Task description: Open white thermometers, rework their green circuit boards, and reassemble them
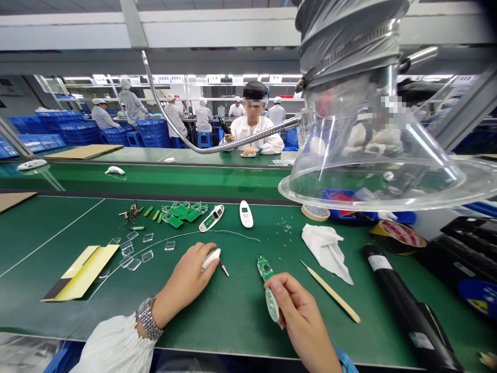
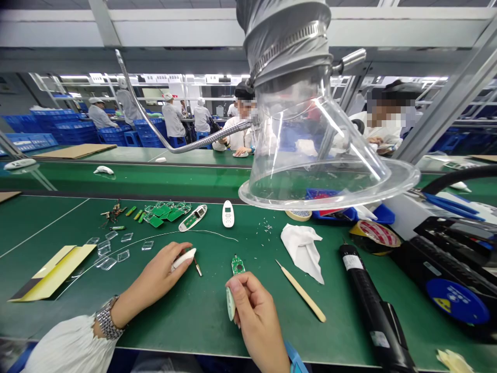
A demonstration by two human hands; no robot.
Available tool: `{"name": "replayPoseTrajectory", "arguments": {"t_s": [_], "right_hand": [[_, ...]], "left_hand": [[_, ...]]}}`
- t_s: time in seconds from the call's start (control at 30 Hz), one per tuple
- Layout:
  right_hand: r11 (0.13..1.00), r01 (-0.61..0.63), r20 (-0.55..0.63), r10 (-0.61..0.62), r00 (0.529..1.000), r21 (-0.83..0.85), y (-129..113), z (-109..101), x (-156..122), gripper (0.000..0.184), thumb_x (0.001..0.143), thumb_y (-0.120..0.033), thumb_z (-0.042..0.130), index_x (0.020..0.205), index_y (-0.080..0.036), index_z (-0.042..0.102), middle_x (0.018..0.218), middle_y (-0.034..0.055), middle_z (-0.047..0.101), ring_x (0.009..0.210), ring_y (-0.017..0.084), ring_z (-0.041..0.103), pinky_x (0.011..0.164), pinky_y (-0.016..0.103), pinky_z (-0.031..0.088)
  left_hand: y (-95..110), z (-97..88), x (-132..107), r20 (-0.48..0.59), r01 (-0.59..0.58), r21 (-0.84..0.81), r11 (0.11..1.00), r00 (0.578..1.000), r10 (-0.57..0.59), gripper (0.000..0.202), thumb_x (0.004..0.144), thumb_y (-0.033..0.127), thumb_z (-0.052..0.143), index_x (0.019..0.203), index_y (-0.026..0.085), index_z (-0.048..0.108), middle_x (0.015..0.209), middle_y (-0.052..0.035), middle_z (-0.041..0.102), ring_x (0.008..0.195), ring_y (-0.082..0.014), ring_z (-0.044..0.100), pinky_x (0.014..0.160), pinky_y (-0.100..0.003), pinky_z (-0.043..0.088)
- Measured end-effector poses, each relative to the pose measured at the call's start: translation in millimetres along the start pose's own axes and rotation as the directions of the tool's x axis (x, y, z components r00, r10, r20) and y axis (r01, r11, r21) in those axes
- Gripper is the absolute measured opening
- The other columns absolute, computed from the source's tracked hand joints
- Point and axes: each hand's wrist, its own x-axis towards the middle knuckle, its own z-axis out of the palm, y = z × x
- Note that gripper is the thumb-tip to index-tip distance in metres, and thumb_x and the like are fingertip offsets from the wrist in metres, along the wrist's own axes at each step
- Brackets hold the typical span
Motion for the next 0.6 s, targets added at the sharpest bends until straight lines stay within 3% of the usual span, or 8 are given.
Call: {"name": "replayPoseTrajectory", "arguments": {"t_s": [0.13, 0.27, 0.37, 0.43, 0.5, 0.57, 0.6], "right_hand": [[0.999, -0.011, 0.053, 0.014, 0.998, -0.051, 0, 1, -3, 0.041, 0.082, -0.056, 0.048, 0.076, -0.016, 0.055, 0.051, -0.0055, 0.038, 0.045, 0.007, 0.034, 0.042, 0.019, 0.028], [0.996, 0.015, 0.133, -0.004, 0.991, -0.086, 5, 6, -5, 0.040, 0.083, -0.055, 0.047, 0.080, -0.017, 0.056, 0.051, -0.0054, 0.036, 0.046, 0.008, 0.033, 0.042, 0.019, 0.028], [0.996, 0.025, 0.131, -0.012, 0.991, -0.091, 7, 13, -8, 0.040, 0.084, -0.055, 0.045, 0.081, -0.017, 0.056, 0.051, -0.0054, 0.036, 0.046, 0.008, 0.034, 0.043, 0.019, 0.028], [0.994, 0.044, 0.084, -0.036, 0.996, -0.098, 6, 18, -11, 0.038, 0.085, -0.054, 0.044, 0.083, -0.018, 0.056, 0.050, -0.0055, 0.038, 0.046, 0.008, 0.036, 0.044, 0.018, 0.029], [0.984, 0.118, 0.016, -0.117, 0.993, -0.135, 6, 23, -16, 0.034, 0.085, -0.051, 0.045, 0.082, -0.019, 0.056, 0.051, -0.0047, 0.043, 0.047, 0.009, 0.041, 0.046, 0.019, 0.031], [0.954, 0.212, -0.049, -0.228, 0.973, -0.213, 8, 26, -22, 0.031, 0.084, -0.048, 0.049, 0.074, -0.020, 0.055, 0.052, -0.0039, 0.048, 0.047, 0.009, 0.044, 0.047, 0.018, 0.033], [0.934, 0.247, -0.066, -0.272, 0.960, -0.257, 11, 26, -26, 0.031, 0.083, -0.048, 0.051, 0.069, -0.020, 0.054, 0.051, -0.0039, 0.049, 0.046, 0.008, 0.044, 0.046, 0.018, 0.034]], "left_hand": [[-9, -1.1, 1, 0.009, 0.025, -0.051, 0.998, 1.000, -0.025, 0.042, 0.088, 0.043, 0.037, 0.121, 0.020, 0.046, 0.100, -0.0079, 0.056, 0.091, -0.0220, 0.055, 0.078, -0.037, 0.045], [-11, -3.9, 1, 0.011, 0.030, -0.082, 0.996, 1.000, -0.029, 0.045, 0.085, 0.046, 0.042, 0.122, 0.021, 0.044, 0.108, -0.0088, 0.054, 0.096, -0.0234, 0.053, 0.081, -0.038, 0.045], [6, -9.5, -10, -0.114, 0.005, -0.114, 0.994, 0.993, -0.018, 0.037, 0.085, 0.045, 0.043, 0.115, 0.022, 0.047, 0.113, -0.0093, 0.051, 0.104, -0.0241, 0.048, 0.087, -0.038, 0.040], [25, -11.0, -24, -0.114, -0.026, -0.177, 0.984, 0.993, 0.006, 0.029, 0.084, 0.045, 0.045, 0.100, 0.021, 0.052, 0.102, -0.0075, 0.053, 0.096, -0.0217, 0.049, 0.083, -0.034, 0.040], [46, -6.6, -40, 0.127, 0.000, -0.334, 0.943, 0.991, 0.045, 0.031, 0.080, 0.050, 0.051, 0.089, 0.020, 0.054, 0.082, -0.0034, 0.054, 0.076, -0.0169, 0.049, 0.069, -0.027, 0.041], [60, 4.9, -53, 0.406, 0.106, -0.493, 0.863, 0.906, 0.121, 0.041, 0.074, 0.055, 0.056, 0.090, 0.018, 0.056, 0.075, -0.0014, 0.052, 0.066, -0.0139, 0.046, 0.059, -0.024, 0.038], [64, 12.5, -57, 0.482, 0.165, -0.553, 0.817, 0.863, 0.152, 0.044, 0.073, 0.057, 0.057, 0.092, 0.018, 0.057, 0.075, -0.0014, 0.053, 0.064, -0.0131, 0.046, 0.057, -0.024, 0.038]]}}
